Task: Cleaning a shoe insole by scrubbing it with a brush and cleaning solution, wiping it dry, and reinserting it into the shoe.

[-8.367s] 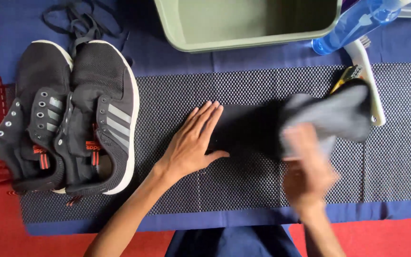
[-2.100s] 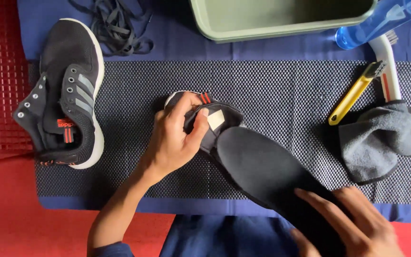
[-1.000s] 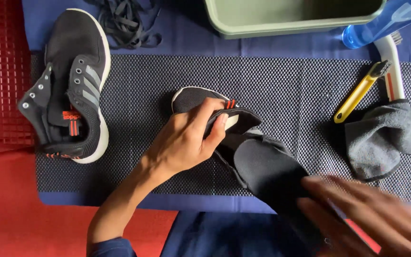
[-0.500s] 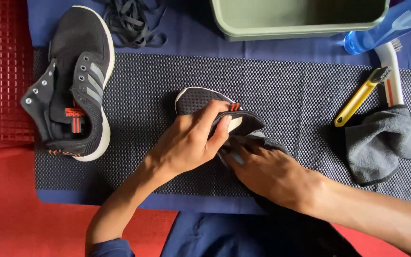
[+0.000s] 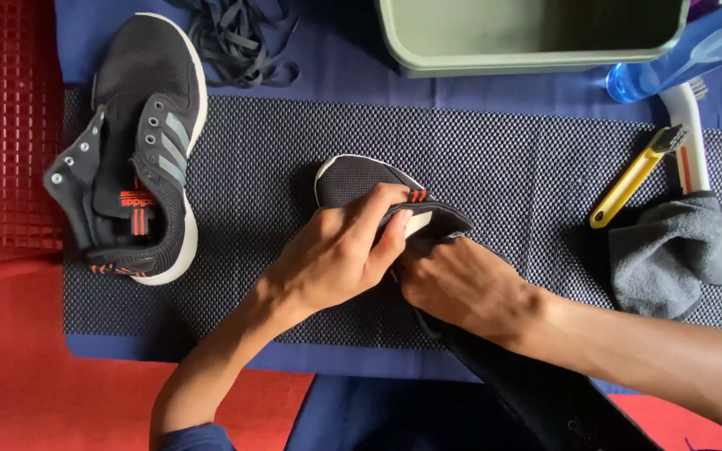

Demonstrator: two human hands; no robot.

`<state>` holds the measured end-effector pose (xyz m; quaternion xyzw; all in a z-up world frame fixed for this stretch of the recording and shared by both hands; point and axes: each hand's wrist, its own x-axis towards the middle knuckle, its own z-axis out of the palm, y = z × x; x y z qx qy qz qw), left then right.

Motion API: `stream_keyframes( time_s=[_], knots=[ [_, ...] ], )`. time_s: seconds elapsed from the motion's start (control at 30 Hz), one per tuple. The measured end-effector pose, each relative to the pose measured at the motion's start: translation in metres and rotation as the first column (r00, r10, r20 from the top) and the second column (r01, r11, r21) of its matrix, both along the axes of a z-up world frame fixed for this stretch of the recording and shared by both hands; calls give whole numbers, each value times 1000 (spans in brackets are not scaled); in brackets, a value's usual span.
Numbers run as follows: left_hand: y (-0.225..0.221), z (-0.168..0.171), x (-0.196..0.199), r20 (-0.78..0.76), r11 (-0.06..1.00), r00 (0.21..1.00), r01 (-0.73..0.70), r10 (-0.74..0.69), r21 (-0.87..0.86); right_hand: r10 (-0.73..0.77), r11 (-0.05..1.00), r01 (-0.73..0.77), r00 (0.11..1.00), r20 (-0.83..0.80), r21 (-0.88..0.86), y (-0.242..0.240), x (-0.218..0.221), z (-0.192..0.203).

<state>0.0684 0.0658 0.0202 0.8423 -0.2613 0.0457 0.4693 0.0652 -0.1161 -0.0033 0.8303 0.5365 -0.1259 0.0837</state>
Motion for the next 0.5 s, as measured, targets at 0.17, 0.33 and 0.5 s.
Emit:
stream_keyframes(
  time_s=[0.17,0.33,0.5],
  knots=[
    [1,-1,1,6,1000,1000,19,-19,-15,11,1000,-11,1000,-9,17,-5,9,-8],
    [-3,-4,-4,7,1000,1000,15,-15,-16,30,988,-71,962,272,140,-4,-14,2],
    [-3,-9,-8,36,1000,999,1,-1,15,75,929,-210,913,401,304,-6,-4,-25]
  ],
)
